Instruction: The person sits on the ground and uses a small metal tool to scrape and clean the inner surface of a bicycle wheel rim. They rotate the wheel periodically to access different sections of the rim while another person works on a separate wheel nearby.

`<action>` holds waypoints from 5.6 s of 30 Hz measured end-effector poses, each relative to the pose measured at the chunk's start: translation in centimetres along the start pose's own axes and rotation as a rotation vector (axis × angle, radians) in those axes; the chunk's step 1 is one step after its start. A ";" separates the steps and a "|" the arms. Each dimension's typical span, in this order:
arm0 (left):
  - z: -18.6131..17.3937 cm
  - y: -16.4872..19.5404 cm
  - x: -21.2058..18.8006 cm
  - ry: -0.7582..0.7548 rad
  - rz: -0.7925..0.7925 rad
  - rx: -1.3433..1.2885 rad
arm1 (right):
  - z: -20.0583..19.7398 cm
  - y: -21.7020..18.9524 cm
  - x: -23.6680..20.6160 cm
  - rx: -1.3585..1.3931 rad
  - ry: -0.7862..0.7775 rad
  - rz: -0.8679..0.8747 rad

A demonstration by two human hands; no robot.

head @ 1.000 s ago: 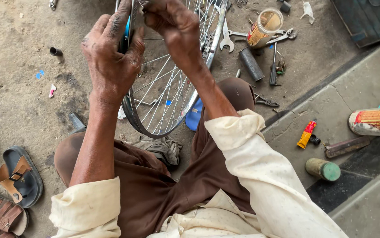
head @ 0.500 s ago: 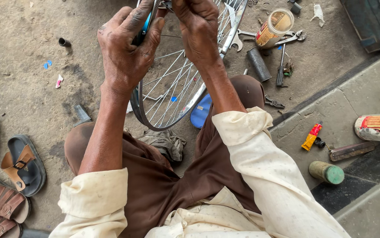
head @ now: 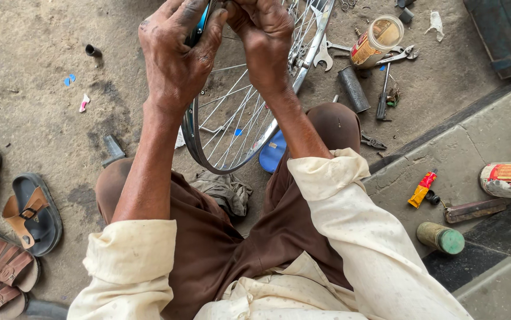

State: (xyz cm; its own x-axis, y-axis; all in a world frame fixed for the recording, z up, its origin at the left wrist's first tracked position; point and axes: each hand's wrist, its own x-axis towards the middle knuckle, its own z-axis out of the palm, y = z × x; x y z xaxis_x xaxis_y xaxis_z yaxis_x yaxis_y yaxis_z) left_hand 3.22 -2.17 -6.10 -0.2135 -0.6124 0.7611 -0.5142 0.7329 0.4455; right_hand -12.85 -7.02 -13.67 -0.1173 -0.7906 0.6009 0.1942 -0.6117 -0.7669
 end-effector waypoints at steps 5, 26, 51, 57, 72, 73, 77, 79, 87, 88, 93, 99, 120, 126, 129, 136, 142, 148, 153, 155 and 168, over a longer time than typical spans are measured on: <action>-0.3 0.2 0.3 0.003 -0.047 -0.005 | 0.9 0.7 0.0 0.053 0.004 -0.085; 0.3 -2.2 -1.4 0.054 -0.031 -0.073 | -1.5 -4.6 0.7 -0.083 -0.428 0.001; 0.5 -1.0 -0.6 0.066 -0.137 0.015 | 0.4 -4.3 0.3 -0.519 -0.342 -0.266; 0.0 1.6 0.3 0.107 -0.067 0.000 | 0.8 -5.7 -0.1 -0.560 -0.244 -0.240; 1.4 3.6 -0.2 -0.128 -0.245 0.094 | -0.6 -5.1 0.1 -0.569 -0.094 -0.182; 1.7 3.9 -0.6 -0.159 -0.249 0.094 | -0.9 -5.0 0.2 -0.455 -0.065 -0.121; 3.3 4.5 -2.0 -0.056 -0.159 0.144 | -2.6 -5.6 0.7 -0.370 0.023 -0.061; 3.7 4.0 -2.6 -0.141 -0.248 0.145 | -3.1 -6.3 0.6 -0.484 0.031 -0.131; 3.2 0.1 -2.9 -0.067 -0.272 0.153 | -2.4 -6.1 -0.1 -0.193 -0.085 0.327; 2.9 -0.1 -2.8 -0.049 -0.259 0.121 | -2.0 -5.6 -0.5 -0.127 -0.116 0.348; 0.4 -0.7 -2.0 -0.099 -0.212 0.112 | -0.6 -3.1 -1.9 0.028 -0.126 0.375; -1.3 -0.5 -2.1 -0.073 -0.156 0.039 | 1.4 0.6 -3.2 0.070 -0.007 0.241; 0.9 -1.6 -1.5 -0.077 -0.156 0.385 | 0.1 -2.2 -2.9 -0.026 -0.215 0.178; 1.9 -0.9 -1.8 0.016 -0.104 0.377 | 1.0 -3.3 -2.0 0.184 -0.237 0.222; 1.9 -0.1 -1.7 -0.023 -0.096 0.388 | 1.0 -3.1 -1.4 0.411 -0.222 0.328; 1.8 0.9 -1.7 0.070 -0.095 0.267 | 1.6 -4.3 -1.7 0.409 -0.220 0.325; 1.7 0.4 -0.8 0.034 -0.162 0.255 | 2.6 -7.0 -2.6 0.313 -0.249 0.251; 2.6 -0.1 -0.8 0.099 -0.191 0.255 | 2.7 -6.5 -3.2 0.052 -0.238 0.164; 2.9 -0.2 -0.8 0.097 -0.217 0.283 | 2.5 -6.4 -3.1 0.058 -0.242 0.144; 2.9 -0.1 -0.8 0.097 -0.210 0.280 | 2.4 -6.6 -3.1 -0.006 -0.263 0.116; 3.2 0.5 -1.1 0.121 -0.180 0.270 | 2.1 -6.7 -3.3 -0.284 -0.214 -0.011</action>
State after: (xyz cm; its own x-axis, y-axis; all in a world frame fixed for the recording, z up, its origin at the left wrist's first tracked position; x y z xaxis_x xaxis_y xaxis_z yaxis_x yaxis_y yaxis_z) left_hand 0.54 -2.11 -8.23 -0.0073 -0.6735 0.7392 -0.7392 0.5014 0.4496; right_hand -11.76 -0.26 -10.06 0.0947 -0.7787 0.6203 -0.0877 -0.6272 -0.7739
